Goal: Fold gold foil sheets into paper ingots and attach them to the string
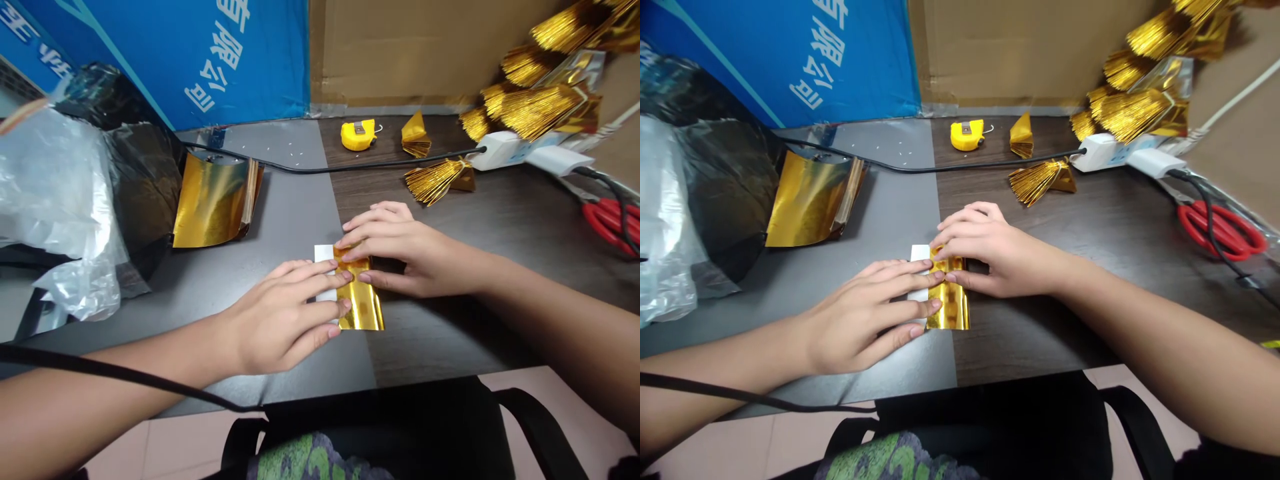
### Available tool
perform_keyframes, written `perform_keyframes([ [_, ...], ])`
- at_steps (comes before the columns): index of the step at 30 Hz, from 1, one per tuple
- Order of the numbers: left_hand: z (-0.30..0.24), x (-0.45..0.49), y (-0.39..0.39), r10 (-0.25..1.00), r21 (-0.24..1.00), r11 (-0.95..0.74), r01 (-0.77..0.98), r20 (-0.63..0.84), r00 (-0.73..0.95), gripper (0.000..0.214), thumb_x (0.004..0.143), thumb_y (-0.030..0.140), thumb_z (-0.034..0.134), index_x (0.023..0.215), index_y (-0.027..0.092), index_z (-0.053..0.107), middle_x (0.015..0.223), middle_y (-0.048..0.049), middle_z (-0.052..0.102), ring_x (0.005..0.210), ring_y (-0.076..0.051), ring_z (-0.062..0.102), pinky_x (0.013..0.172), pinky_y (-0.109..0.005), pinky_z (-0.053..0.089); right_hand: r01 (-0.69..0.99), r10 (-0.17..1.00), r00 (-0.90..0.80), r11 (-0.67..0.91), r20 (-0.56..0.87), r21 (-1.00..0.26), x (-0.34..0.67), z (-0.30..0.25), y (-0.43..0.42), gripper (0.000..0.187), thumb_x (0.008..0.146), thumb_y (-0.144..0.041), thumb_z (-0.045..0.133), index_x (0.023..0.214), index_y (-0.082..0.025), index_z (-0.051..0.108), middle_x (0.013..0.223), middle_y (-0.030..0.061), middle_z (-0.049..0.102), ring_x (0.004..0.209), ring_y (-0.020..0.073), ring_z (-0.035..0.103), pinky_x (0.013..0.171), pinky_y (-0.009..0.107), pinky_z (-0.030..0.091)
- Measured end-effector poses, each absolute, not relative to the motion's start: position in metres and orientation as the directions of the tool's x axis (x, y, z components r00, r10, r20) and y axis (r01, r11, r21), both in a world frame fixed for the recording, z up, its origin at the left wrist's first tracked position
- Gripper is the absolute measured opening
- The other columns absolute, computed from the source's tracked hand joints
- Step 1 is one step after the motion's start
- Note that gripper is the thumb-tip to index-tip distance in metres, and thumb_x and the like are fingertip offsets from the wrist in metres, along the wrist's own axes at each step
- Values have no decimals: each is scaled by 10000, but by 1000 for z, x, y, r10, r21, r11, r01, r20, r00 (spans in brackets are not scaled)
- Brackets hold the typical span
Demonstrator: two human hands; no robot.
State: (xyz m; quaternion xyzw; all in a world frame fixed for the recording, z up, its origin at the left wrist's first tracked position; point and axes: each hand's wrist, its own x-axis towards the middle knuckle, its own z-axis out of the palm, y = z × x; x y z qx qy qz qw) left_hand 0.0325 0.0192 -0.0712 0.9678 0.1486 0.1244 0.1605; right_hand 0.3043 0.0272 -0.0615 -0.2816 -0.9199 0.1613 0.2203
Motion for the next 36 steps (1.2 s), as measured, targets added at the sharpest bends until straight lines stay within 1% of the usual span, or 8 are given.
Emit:
perform_keyframes([
  [3,-71,31,19,331,359,-900,247,198,923,264,1005,346,507,1167,244,688,1413,-54,622,1391,-255,519,1135,-419,420,467,578,-760,804,298,-369,303,-48,12,197,1016,-283,552,1147,-211,681,1213,63,729,1188,207,634,1111,449,322],
  [7,-72,30,19,335,374,-892,253,174,926,250,1004,353,505,1118,247,701,1410,-51,620,1415,-267,494,1158,-447,407,556,621,-751,778,224,-292,295,-37,-24,288,1020,-286,528,1264,-211,662,1334,79,688,1279,219,607,1141,448,352],
  [13,-74,29,17,340,349,-899,262,184,922,290,1007,373,504,1196,248,684,1460,-61,588,1443,-264,470,1189,-455,403,690,722,-653,692,230,-212,287,-60,-64,470,997,-333,538,1428,-144,558,1486,117,566,1445,309,457,1223,577,275],
  [20,-72,28,14,335,250,-924,290,161,928,340,1020,434,468,1258,274,652,1535,-52,520,1459,-289,460,1139,-510,446,727,759,-633,650,150,-219,309,-75,-76,553,1006,-273,520,1530,-124,424,1549,127,475,1501,321,351,1212,643,292],
  [24,-72,29,15,332,275,-919,282,153,931,352,1017,457,473,1255,274,656,1527,-54,530,1452,-286,468,1145,-509,434,775,793,-558,604,246,-189,315,-67,-81,464,980,-191,545,1443,-167,536,1426,101,619,1457,325,429,1206,662,291],
  [27,-72,30,15,328,303,-913,273,148,933,348,1011,461,483,1211,253,677,1510,-79,544,1447,-302,470,1153,-521,420,806,799,-459,558,387,-196,295,-58,-77,376,966,-177,551,1336,-158,617,1336,121,685,1377,294,544,1199,590,364],
  [33,-73,29,14,338,315,-908,278,155,928,358,1020,462,452,1194,246,678,1500,-98,549,1470,-307,441,1160,-553,416,853,858,-472,503,204,-140,247,-70,-57,563,1046,-265,323,1480,82,412,1566,273,388,1494,363,358,1178,579,397],
  [36,-74,28,14,336,323,-904,279,136,932,352,1018,458,461,1212,252,671,1528,-86,524,1464,-302,450,1175,-559,404,867,876,-458,478,153,-141,247,-80,-53,639,1067,-347,267,1513,105,342,1596,295,307,1517,377,297,1195,583,363],
])
